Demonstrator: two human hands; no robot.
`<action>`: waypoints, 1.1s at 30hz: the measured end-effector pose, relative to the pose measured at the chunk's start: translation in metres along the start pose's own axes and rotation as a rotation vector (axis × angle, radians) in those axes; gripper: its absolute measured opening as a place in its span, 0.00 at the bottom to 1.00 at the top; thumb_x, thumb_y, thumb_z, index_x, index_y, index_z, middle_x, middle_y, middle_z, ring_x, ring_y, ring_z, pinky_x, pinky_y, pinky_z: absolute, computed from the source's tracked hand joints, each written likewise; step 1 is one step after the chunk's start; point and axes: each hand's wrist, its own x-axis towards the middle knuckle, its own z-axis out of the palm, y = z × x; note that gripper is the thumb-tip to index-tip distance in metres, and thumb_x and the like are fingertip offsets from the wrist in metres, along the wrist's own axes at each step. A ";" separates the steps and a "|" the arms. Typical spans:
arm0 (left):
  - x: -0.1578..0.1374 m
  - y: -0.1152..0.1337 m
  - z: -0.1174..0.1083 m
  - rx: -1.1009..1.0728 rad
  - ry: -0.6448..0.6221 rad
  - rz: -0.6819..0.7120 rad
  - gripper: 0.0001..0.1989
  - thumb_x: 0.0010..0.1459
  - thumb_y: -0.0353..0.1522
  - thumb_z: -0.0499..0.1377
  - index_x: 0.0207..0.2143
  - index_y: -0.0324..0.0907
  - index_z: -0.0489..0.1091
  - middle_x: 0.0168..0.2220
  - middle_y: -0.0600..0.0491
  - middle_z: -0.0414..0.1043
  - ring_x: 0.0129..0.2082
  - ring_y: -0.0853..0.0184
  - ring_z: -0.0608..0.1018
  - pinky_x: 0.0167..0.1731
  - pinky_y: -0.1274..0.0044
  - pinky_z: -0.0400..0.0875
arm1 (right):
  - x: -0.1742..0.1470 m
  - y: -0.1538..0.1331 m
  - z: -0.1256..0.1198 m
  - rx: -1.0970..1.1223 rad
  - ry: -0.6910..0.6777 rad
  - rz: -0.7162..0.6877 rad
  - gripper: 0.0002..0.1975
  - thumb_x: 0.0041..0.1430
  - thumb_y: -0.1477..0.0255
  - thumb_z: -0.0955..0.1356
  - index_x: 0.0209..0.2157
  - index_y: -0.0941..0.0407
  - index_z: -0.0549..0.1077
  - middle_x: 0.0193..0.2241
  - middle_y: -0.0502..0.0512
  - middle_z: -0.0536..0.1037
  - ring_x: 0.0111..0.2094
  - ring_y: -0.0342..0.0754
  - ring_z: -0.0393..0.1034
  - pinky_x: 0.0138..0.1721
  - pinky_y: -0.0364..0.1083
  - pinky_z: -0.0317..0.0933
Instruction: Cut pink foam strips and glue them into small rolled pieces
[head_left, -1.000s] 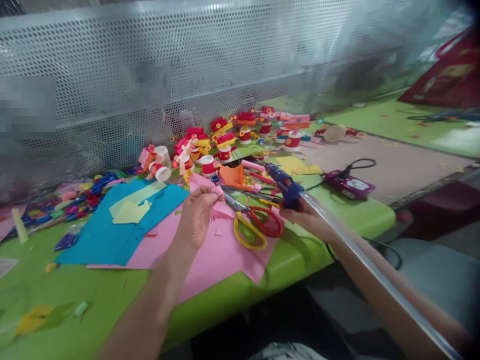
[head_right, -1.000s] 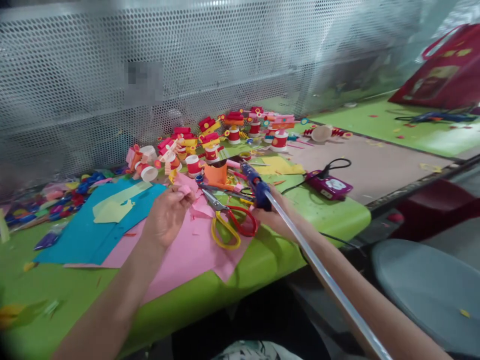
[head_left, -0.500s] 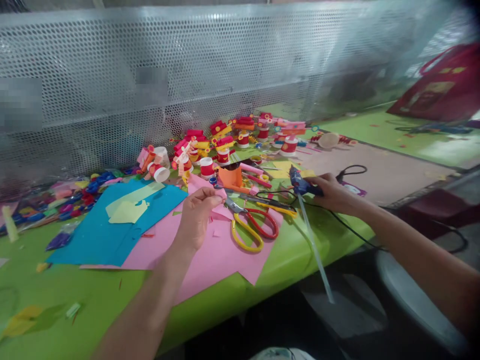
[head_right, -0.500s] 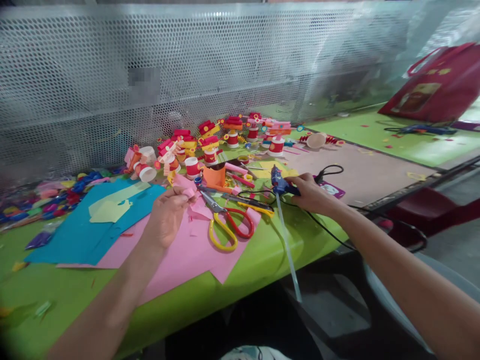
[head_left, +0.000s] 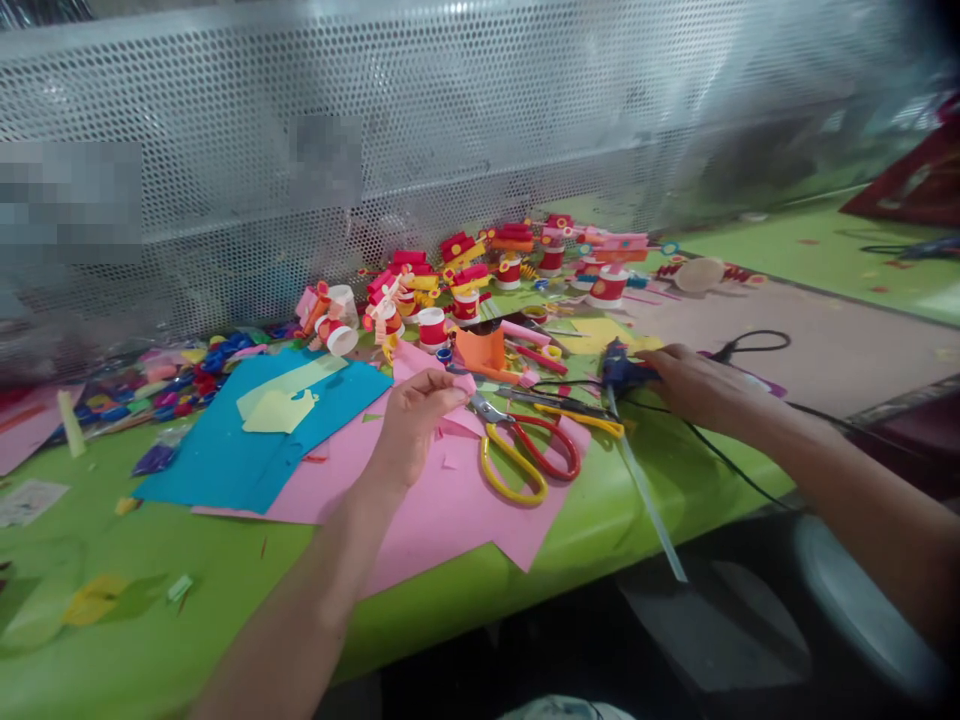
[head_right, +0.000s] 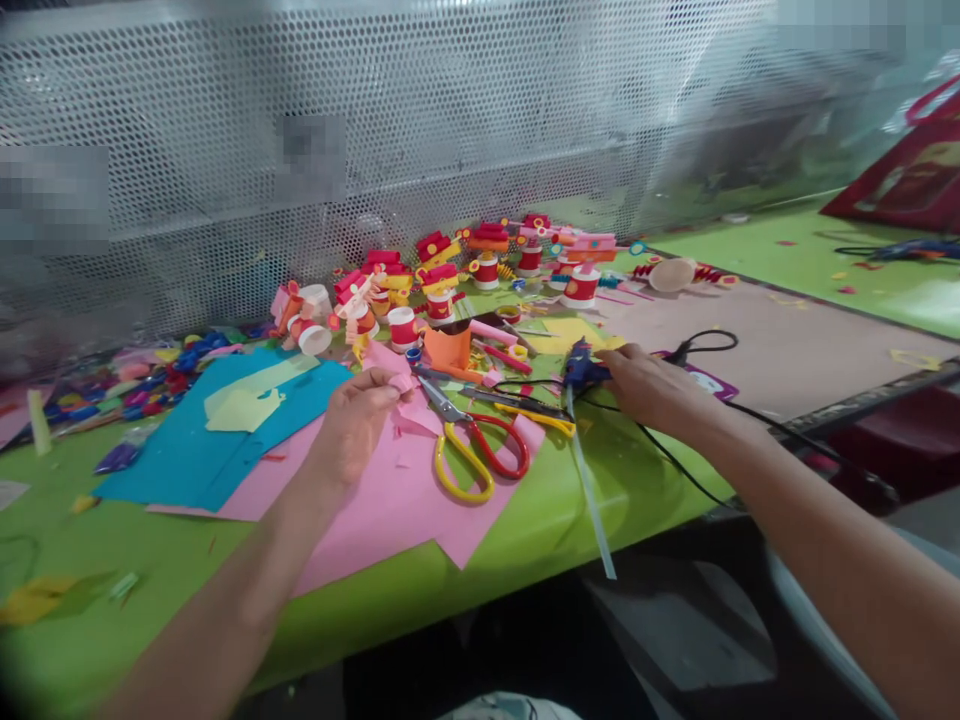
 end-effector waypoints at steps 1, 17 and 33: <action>0.000 0.000 -0.001 0.017 -0.012 0.006 0.04 0.47 0.31 0.69 0.28 0.43 0.78 0.29 0.55 0.77 0.32 0.69 0.76 0.40 0.76 0.69 | -0.003 -0.001 -0.002 -0.005 0.008 -0.006 0.23 0.68 0.72 0.63 0.61 0.66 0.71 0.54 0.80 0.76 0.48 0.66 0.78 0.45 0.55 0.68; -0.012 0.004 0.008 0.266 -0.048 0.225 0.04 0.53 0.29 0.68 0.31 0.42 0.76 0.31 0.55 0.75 0.33 0.69 0.75 0.38 0.76 0.71 | -0.045 -0.185 -0.065 1.394 -0.033 -0.227 0.24 0.54 0.55 0.76 0.49 0.54 0.80 0.39 0.57 0.83 0.34 0.51 0.76 0.33 0.49 0.70; -0.016 0.009 0.012 0.503 -0.048 0.342 0.04 0.55 0.29 0.68 0.33 0.45 0.77 0.32 0.53 0.77 0.34 0.65 0.76 0.42 0.70 0.70 | -0.049 -0.200 -0.064 1.782 -0.066 -0.139 0.13 0.50 0.63 0.80 0.37 0.52 0.82 0.31 0.51 0.81 0.31 0.46 0.74 0.34 0.46 0.70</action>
